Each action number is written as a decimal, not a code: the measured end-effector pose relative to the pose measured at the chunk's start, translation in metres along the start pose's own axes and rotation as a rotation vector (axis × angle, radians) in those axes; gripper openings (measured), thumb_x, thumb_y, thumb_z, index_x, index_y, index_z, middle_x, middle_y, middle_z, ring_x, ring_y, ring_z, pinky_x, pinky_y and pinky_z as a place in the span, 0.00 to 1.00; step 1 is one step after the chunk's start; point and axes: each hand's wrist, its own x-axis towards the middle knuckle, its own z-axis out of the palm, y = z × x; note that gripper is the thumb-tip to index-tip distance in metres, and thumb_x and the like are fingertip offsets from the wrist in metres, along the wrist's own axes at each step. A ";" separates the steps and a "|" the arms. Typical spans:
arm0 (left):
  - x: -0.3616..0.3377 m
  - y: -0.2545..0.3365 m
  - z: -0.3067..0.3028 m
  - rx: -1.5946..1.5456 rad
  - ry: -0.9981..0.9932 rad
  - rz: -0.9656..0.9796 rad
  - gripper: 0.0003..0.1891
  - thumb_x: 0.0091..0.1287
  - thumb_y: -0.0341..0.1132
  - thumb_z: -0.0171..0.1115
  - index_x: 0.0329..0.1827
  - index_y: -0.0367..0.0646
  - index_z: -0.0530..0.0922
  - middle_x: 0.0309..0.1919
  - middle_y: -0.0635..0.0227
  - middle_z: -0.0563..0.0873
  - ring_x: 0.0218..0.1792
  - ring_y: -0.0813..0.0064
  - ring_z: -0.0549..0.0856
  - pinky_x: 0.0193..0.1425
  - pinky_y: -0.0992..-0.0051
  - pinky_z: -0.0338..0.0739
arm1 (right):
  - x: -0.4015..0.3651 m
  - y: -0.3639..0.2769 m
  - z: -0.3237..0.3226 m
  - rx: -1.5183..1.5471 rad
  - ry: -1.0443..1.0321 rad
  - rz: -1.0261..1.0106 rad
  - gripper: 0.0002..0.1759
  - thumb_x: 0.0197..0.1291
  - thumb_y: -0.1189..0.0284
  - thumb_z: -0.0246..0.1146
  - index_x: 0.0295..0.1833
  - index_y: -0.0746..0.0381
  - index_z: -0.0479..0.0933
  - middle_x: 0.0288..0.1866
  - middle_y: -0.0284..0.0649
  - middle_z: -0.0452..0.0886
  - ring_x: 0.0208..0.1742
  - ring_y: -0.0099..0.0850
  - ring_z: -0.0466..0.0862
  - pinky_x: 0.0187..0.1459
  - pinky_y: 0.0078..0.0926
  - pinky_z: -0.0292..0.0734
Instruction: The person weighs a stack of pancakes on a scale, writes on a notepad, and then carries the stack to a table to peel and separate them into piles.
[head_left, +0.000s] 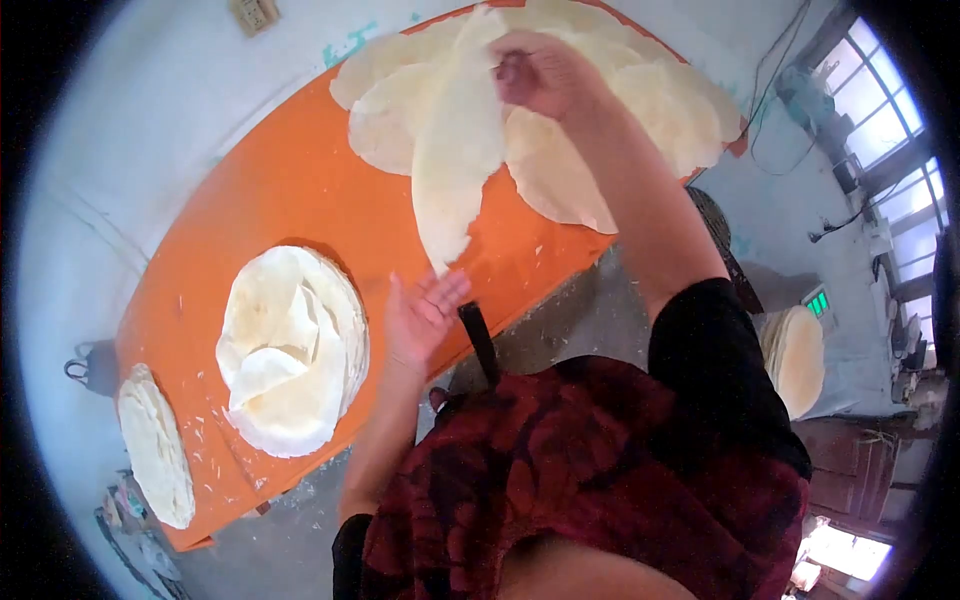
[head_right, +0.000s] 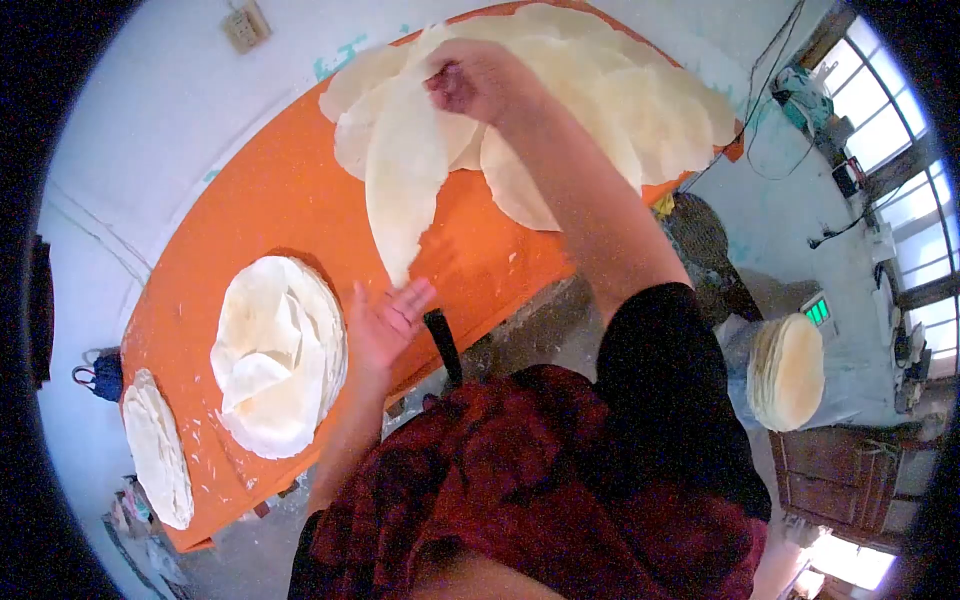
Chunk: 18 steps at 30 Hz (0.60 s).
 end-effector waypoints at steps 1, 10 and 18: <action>0.000 0.008 0.005 -0.002 0.019 0.016 0.33 0.60 0.61 0.40 0.48 0.36 0.68 0.50 0.50 0.74 0.55 0.55 0.70 0.58 0.57 0.60 | -0.009 -0.005 -0.011 0.051 0.066 -0.032 0.03 0.47 0.76 0.57 0.25 0.63 0.70 0.22 0.37 0.74 0.24 0.28 0.75 0.22 0.23 0.70; -0.003 0.011 -0.023 0.143 0.220 -0.090 0.20 0.60 0.50 0.49 0.39 0.40 0.73 0.45 0.54 0.77 0.51 0.58 0.73 0.54 0.57 0.65 | -0.117 0.125 -0.227 0.174 0.683 0.388 0.06 0.50 0.77 0.53 0.22 0.64 0.69 0.18 0.40 0.73 0.16 0.30 0.72 0.17 0.22 0.70; -0.058 0.014 -0.063 0.088 0.384 -0.053 0.14 0.59 0.42 0.51 0.40 0.41 0.72 0.45 0.56 0.77 0.48 0.59 0.75 0.51 0.59 0.68 | -0.156 0.147 -0.219 0.086 0.812 0.378 0.02 0.49 0.78 0.53 0.28 0.65 0.70 0.19 0.41 0.74 0.17 0.31 0.76 0.16 0.25 0.74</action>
